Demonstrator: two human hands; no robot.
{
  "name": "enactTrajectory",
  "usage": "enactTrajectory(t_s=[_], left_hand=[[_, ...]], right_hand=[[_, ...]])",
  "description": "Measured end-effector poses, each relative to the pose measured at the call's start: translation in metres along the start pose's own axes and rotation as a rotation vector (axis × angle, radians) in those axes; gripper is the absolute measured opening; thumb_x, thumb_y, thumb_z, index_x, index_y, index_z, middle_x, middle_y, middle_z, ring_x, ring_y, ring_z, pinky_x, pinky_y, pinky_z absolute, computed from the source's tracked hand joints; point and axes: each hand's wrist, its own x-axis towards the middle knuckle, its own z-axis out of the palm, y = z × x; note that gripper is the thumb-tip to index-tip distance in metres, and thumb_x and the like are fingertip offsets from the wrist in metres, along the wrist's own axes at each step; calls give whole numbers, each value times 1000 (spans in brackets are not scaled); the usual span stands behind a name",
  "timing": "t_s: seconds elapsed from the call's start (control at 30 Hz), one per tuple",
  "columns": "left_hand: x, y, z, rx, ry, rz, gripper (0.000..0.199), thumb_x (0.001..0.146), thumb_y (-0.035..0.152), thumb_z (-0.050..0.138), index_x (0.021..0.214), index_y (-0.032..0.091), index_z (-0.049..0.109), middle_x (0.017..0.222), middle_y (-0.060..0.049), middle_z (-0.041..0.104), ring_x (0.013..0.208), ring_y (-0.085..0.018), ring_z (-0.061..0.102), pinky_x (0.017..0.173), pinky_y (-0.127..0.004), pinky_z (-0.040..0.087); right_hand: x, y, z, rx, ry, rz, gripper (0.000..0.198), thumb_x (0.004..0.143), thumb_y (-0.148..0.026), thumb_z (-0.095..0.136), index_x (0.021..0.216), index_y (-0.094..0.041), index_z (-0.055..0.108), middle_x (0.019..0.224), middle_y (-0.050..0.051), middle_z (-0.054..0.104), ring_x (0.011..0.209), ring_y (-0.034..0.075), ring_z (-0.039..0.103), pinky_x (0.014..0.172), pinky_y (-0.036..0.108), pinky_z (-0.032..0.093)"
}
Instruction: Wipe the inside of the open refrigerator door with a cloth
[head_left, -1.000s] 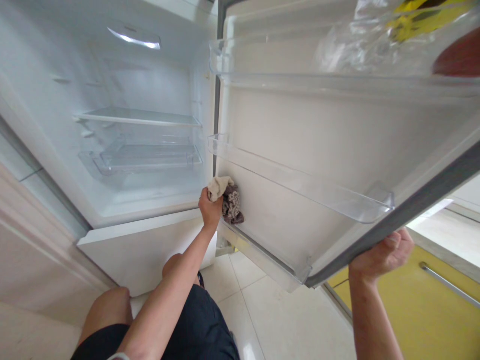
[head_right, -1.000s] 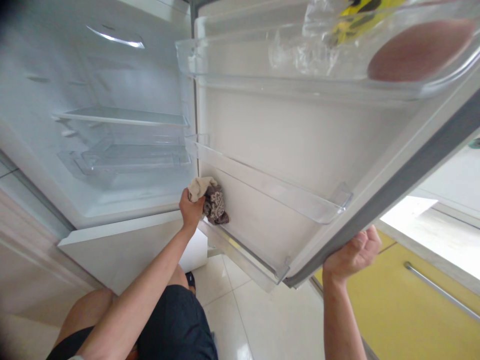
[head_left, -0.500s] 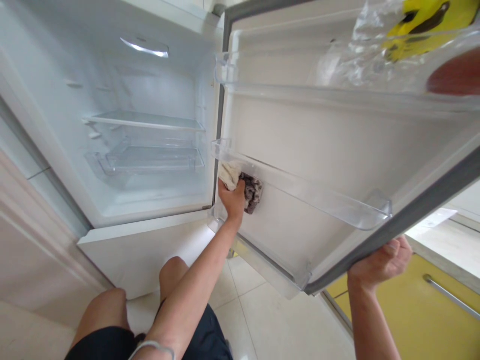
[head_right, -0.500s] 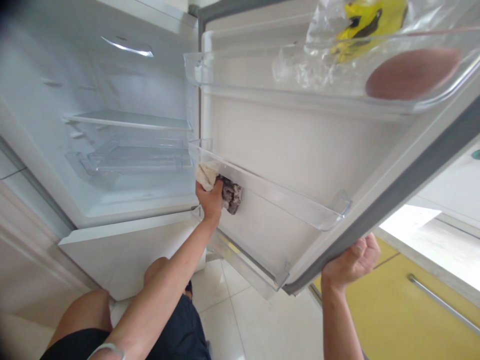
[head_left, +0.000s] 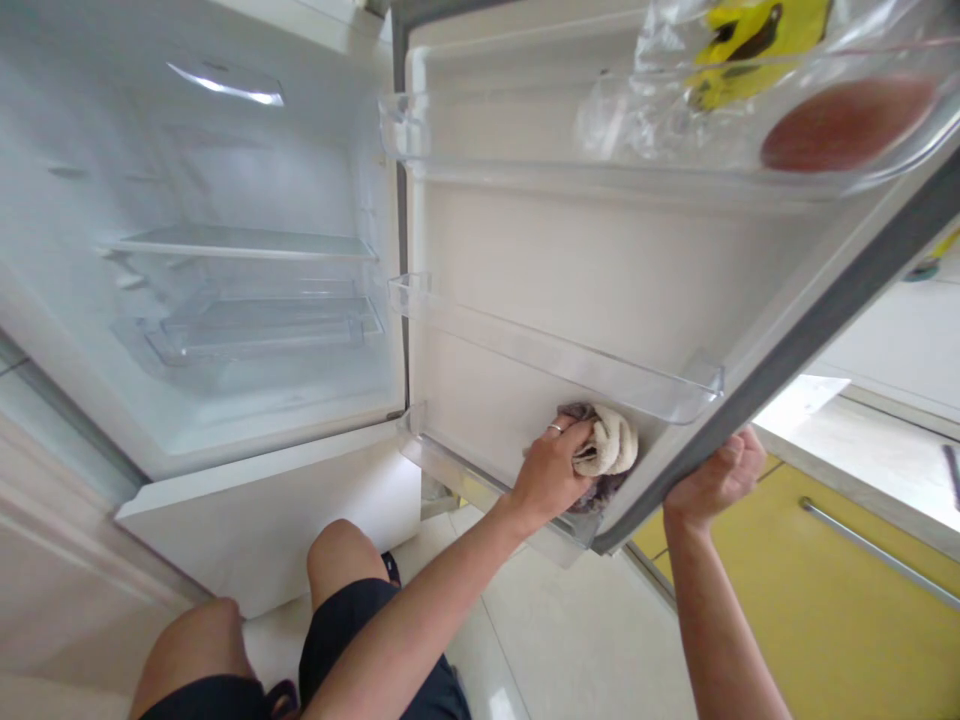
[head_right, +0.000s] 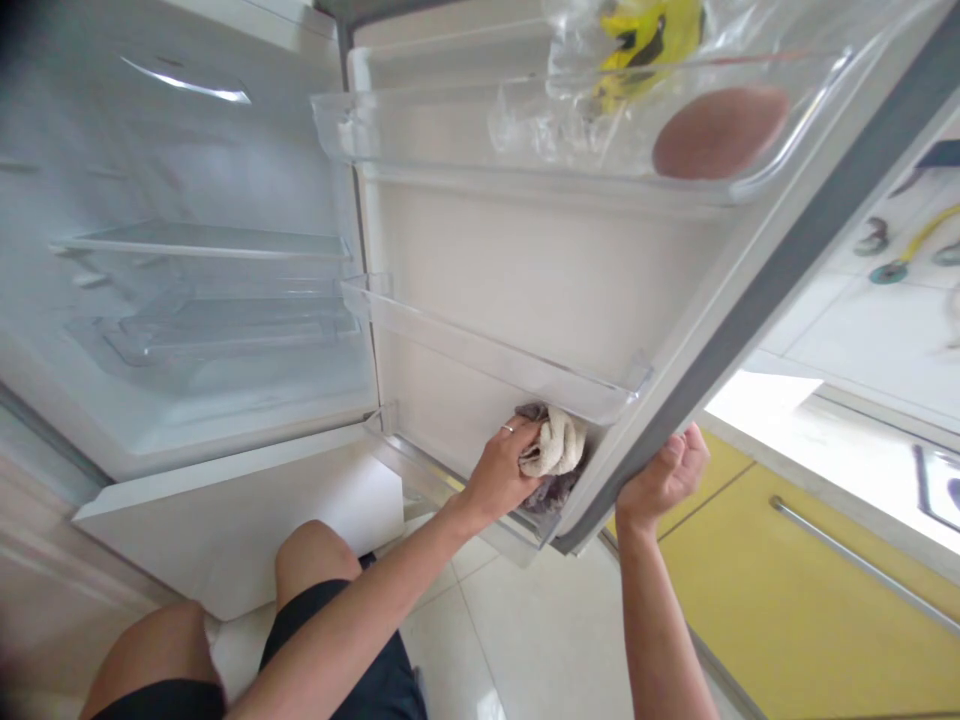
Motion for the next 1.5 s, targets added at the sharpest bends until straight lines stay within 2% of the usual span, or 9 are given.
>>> enactTrajectory(t_s=[0.1,0.17,0.53,0.7,0.97,1.2,1.27,1.43,1.5], left_hand=[[-11,-19,-5,288,-258,-106,45,90,18,60,132,31,65,131,-6,69,115,-23,69,99,-32,55],[-15,-35,-13,415,-311,-174,52,89,13,57,138,31,63,134,-7,69,116,-25,70,98,-33,55],[0,-107,-105,758,-213,-478,47,89,2,45,124,20,71,122,-16,73,111,-30,71,94,-39,55],[-2,-120,-121,831,-126,-531,49,87,2,45,127,17,68,126,-19,70,118,-33,68,96,-41,55],[-2,-113,-96,616,-219,-388,50,74,-2,55,115,17,74,119,-15,75,110,-29,71,96,-38,55],[-11,-67,-28,260,-274,-115,52,70,0,59,114,23,74,120,-4,76,115,-20,70,101,-29,54],[-15,-51,-8,120,-201,-55,54,69,0,59,117,22,73,120,-5,76,114,-20,70,100,-29,55],[-37,3,19,-283,179,53,47,74,3,61,116,20,73,116,-10,74,108,-22,71,97,-33,57],[-51,25,25,-346,214,84,44,78,7,64,119,20,72,121,-11,73,114,-22,70,102,-34,56]], right_hand=[[6,8,7,11,58,-74,61,92,-74,50,105,-17,66,102,6,61,104,27,59,106,51,42],[12,15,12,19,46,-82,60,93,-73,49,103,-17,67,101,5,62,105,27,60,105,51,43],[27,34,25,81,17,-76,57,92,-70,51,102,-17,67,97,4,61,98,24,59,101,47,45],[27,34,24,77,13,-87,55,93,-69,50,103,-18,66,96,3,60,97,23,59,99,46,47],[25,29,25,81,23,-86,53,93,-69,50,99,-19,65,93,2,57,93,22,58,97,45,48],[21,20,23,94,21,-81,54,93,-69,52,101,-18,67,94,4,60,93,22,58,97,44,49],[20,19,22,94,6,-81,54,94,-67,51,104,-17,67,96,5,61,94,22,58,98,45,48],[19,21,19,67,10,-79,53,95,-65,50,105,-16,67,100,6,64,98,23,59,99,45,48],[19,23,17,68,7,-66,52,95,-64,51,106,-15,66,101,8,64,99,24,59,99,45,47]])
